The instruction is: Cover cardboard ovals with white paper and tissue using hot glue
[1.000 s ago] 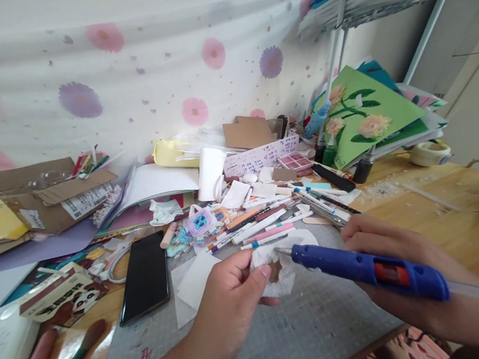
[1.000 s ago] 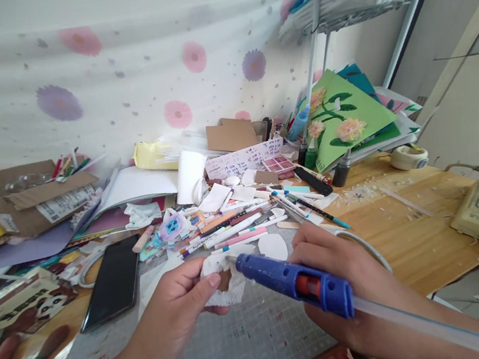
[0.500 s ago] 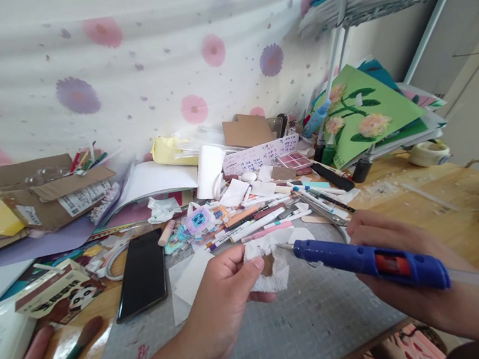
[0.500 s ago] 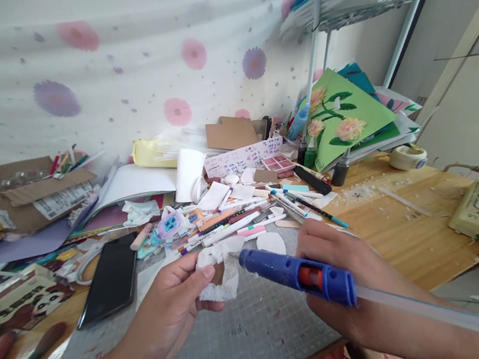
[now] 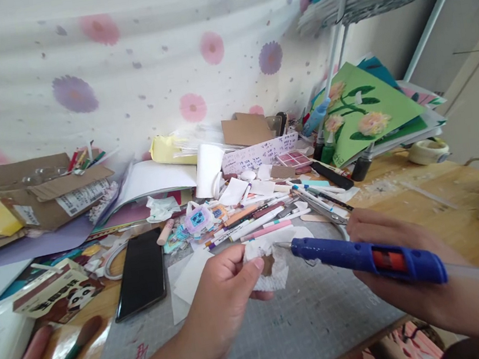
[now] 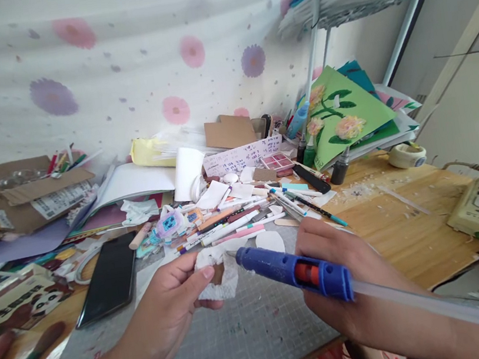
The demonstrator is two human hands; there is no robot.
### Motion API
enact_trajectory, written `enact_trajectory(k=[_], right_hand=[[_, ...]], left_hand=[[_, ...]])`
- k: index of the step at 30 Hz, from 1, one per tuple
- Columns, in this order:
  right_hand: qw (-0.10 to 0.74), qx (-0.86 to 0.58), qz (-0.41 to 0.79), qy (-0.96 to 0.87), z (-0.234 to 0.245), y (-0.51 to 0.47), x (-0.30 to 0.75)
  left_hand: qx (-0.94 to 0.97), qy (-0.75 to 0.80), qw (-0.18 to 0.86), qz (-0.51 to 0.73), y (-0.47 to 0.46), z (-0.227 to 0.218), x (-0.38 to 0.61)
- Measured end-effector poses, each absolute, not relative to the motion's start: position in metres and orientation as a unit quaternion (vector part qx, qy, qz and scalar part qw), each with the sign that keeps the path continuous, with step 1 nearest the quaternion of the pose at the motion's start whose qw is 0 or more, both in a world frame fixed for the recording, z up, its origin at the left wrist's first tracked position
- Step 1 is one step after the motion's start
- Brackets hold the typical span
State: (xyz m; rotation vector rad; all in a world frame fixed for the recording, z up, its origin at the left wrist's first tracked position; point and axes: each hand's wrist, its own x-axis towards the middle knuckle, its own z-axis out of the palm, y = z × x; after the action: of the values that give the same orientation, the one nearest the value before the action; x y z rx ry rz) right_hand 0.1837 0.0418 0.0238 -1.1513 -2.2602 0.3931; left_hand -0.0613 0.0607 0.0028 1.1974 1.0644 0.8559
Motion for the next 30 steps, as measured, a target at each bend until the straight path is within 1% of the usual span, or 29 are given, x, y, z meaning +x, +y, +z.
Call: enact_trajectory(k=[11,17,26,28,30], right_hand=[[0.275,-0.430,0.143,-0.848,0.028,0.040,0.178],[0.258,-0.445,0.141,-0.846,0.026,0.039,0.185],[0.228,-0.446,0.170,-0.849,0.021,0.037,0.195],[0.235,-0.432,0.188,-0.850,0.019,0.037,0.201],[0.260,-0.429,0.208,-0.840,0.019,0.040,0.211]], left_hand=[[0.564,0.485,0.564,0.358,0.061,0.004,-0.061],[0.518,0.468,0.600,0.390,0.062,0.001,-0.062],[0.502,0.465,0.611,0.398,0.062,0.000,-0.062],[0.485,0.465,0.619,0.406,0.063,0.000,-0.061],[0.463,0.462,0.638,0.406,0.064,0.000,-0.060]])
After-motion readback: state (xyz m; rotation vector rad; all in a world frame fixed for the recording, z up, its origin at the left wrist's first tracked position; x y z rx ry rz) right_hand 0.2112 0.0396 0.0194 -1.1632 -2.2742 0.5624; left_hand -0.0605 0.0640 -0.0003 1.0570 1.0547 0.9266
